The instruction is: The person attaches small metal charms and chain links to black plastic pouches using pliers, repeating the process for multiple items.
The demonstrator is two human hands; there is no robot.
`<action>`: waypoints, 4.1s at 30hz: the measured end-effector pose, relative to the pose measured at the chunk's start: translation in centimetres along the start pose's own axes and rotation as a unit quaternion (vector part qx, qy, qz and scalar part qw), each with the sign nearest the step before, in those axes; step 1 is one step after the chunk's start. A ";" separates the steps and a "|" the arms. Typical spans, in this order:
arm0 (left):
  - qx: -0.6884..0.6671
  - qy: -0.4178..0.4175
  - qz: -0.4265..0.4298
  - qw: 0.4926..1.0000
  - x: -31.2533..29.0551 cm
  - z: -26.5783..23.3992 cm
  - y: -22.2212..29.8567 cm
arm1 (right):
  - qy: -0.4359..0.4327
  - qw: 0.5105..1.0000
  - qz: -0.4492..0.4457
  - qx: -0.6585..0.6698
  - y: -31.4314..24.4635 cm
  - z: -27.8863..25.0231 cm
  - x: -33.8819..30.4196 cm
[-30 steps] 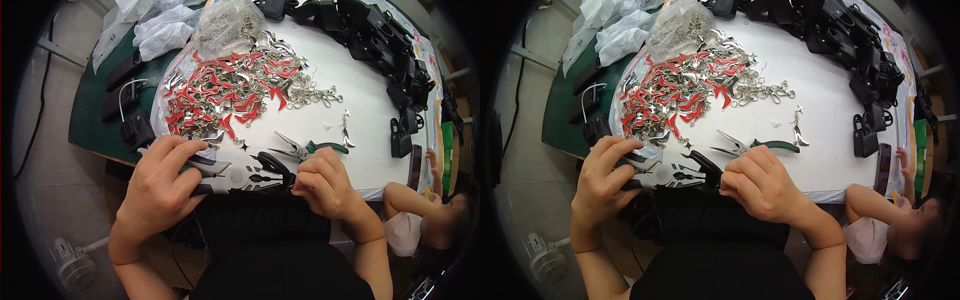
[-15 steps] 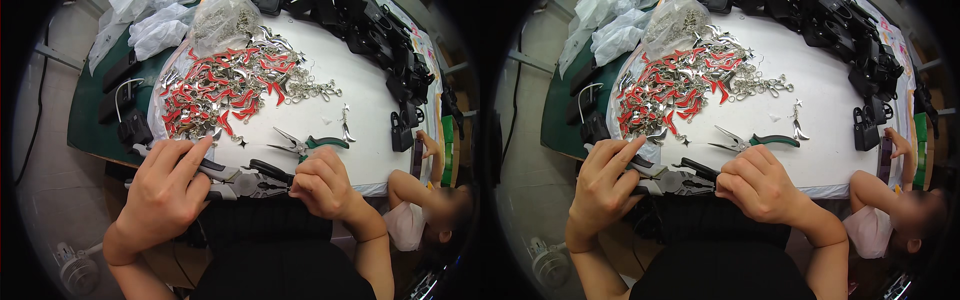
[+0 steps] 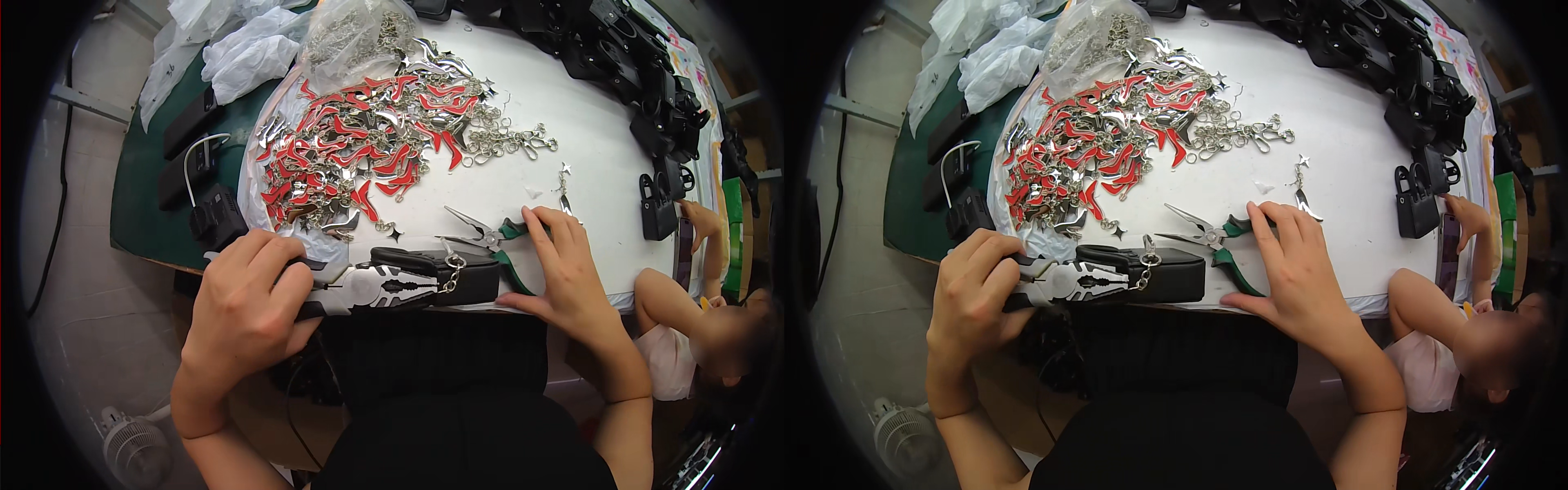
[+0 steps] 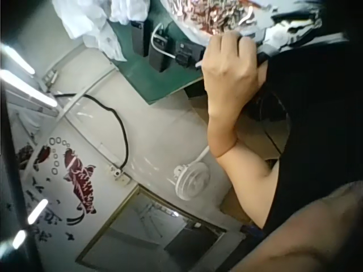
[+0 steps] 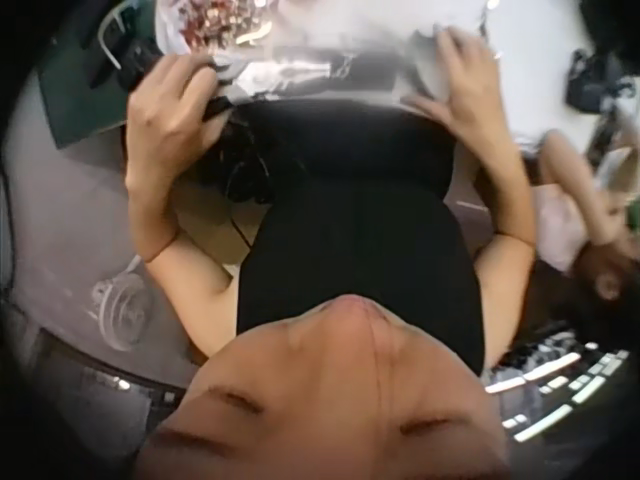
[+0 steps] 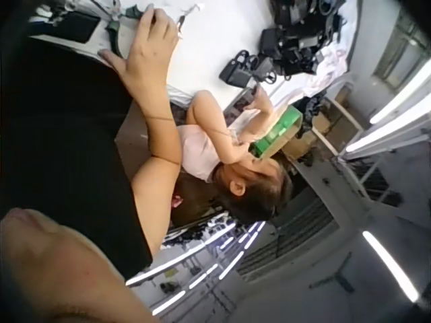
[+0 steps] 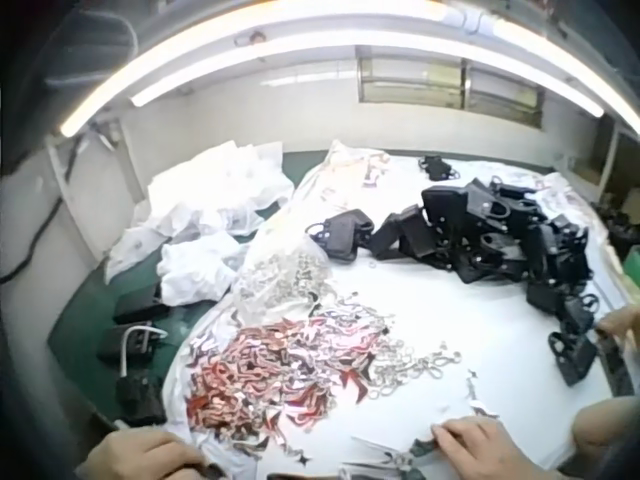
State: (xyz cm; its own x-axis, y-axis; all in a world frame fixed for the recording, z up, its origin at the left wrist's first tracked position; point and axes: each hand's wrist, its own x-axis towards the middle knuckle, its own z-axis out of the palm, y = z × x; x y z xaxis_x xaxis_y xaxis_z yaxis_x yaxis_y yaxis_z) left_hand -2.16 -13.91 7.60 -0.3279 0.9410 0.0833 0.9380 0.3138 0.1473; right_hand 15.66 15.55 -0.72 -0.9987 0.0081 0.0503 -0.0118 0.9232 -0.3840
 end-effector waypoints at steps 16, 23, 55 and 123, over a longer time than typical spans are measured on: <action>-0.009 0.034 0.034 0.999 -0.1 -0.7 -1.3 | 0.062 0.992 -0.105 0.018 -2.8 -5.1 -1.3; -0.012 0.030 0.024 0.999 -0.3 -0.7 -1.4 | 0.059 0.991 -0.123 -0.011 -3.2 -5.1 -1.5; 0.027 0.153 0.090 0.984 -0.4 1.6 -1.8 | -0.041 0.961 0.014 0.273 -3.0 -4.7 -2.3; -0.564 0.256 -0.046 0.784 6.6 9.7 6.0 | 0.179 0.977 -0.087 0.081 1.9 -2.4 -3.7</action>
State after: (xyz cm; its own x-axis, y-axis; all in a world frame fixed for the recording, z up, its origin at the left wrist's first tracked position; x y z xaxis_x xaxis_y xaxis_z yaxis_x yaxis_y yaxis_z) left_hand 2.43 -4.55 -0.54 -0.6608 0.6568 0.3631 0.3061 -0.2058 0.9295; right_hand 19.46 18.19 0.55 -0.9004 0.0176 0.4346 -0.2158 0.8496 -0.4813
